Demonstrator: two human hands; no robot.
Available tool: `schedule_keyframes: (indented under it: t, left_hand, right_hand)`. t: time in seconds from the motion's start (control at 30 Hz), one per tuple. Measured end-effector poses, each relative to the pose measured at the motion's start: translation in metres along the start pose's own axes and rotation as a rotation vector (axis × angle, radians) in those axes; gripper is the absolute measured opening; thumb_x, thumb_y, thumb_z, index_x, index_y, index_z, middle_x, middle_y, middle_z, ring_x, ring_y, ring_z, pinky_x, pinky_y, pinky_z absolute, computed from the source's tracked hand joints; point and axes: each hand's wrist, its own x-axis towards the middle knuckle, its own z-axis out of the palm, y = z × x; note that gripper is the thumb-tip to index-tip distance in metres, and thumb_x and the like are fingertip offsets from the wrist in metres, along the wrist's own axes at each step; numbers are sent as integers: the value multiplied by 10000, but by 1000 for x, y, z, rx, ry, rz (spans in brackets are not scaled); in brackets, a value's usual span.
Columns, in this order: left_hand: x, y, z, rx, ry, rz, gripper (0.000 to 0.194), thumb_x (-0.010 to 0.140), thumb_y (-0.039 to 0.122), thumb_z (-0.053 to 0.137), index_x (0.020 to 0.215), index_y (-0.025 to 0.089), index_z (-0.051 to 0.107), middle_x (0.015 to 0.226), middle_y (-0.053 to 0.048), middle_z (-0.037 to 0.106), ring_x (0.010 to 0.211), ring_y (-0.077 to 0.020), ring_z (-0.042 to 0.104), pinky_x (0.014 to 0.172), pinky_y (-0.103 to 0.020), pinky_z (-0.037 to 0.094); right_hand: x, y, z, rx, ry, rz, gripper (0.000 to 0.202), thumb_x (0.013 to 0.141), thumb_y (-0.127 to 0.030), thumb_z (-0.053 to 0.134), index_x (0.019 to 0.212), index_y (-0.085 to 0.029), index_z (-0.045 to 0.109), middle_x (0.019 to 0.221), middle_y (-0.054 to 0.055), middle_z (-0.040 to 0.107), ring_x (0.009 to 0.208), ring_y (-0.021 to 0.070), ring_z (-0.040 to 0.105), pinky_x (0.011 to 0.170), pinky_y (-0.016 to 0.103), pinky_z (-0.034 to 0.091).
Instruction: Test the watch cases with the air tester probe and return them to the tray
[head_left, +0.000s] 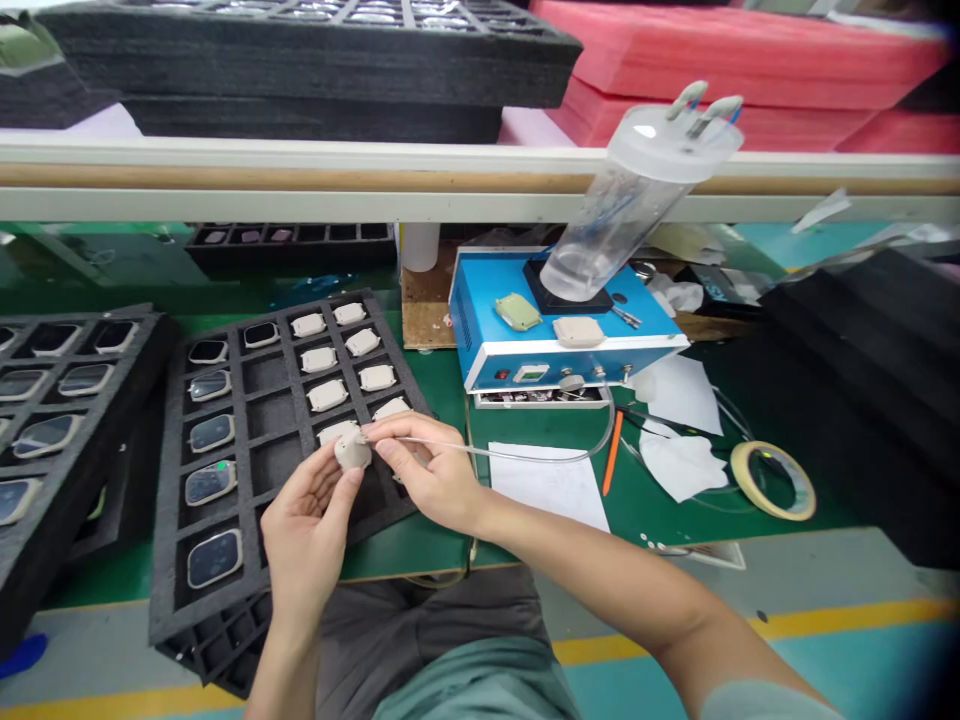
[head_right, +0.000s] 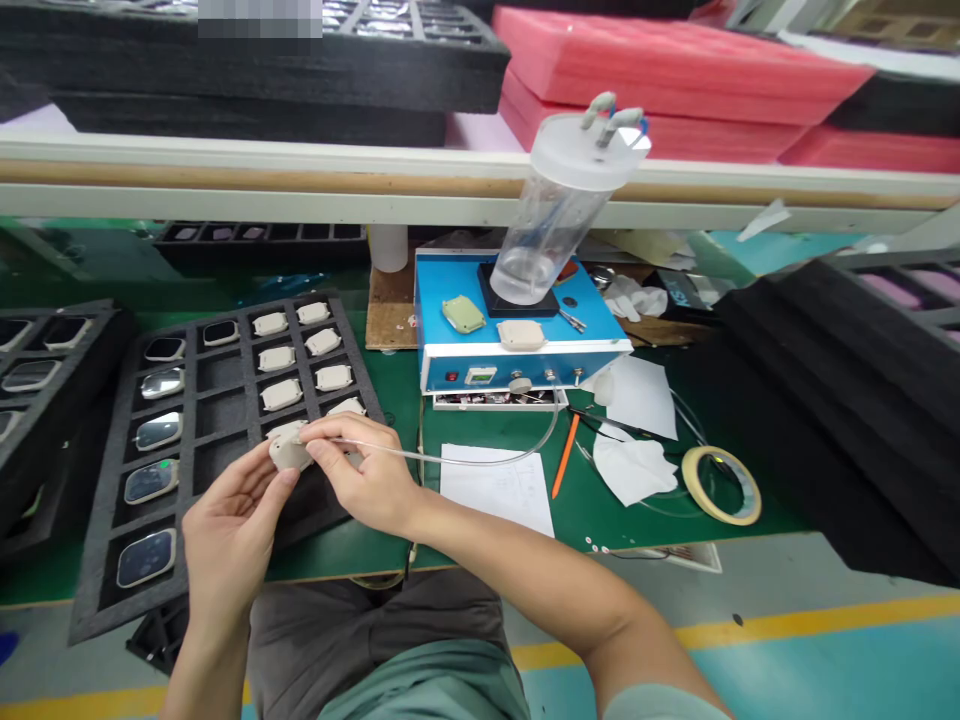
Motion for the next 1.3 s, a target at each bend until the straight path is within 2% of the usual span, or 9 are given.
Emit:
schedule_keyframes:
  t: [0.2,0.77,1.0,1.3]
  left_hand:
    - [0,-1,-1,-2,-12,-1,495,776,414,896,1172,142,777,1183,-156,803,1069,-309,796,1034,-451,633]
    - [-3,-1,-1,-30,-42,-5,480,798,407,880,1184,144,772,1195,-158,801,1078,-291,795,994,-402,649]
    - [-1,-1,-2,0,-41,-23,537,776,475,887,1193,155,773,1203,-160,797,1103,-320,785,1032,-459,633]
    - [2,-2,-1,18,8,18,474,776,416,899,1161,164,785,1166,-140,806,1055,-317,798,1064,-505,613]
  right_hand:
    - [-2,0,1,-11,6,36,217,1020,-418,657,987,-240,778,1060,81,799,1024,211,753,886,356,646]
    - [-6,-1,0,-16,-3,16,157,1028,-329,659,1016,-234,783,1061,85,793,1017,205,756,892,347,635]
    - [-4,0,1,-17,5,39,206,1021,-400,661,1001,-237,784,1064,85,793,1021,211,753,871,344,647]
    - [3,0,0,-27,-6,33,193,1003,-389,658,983,-234,770,1050,75,794,981,197,761,884,335,650]
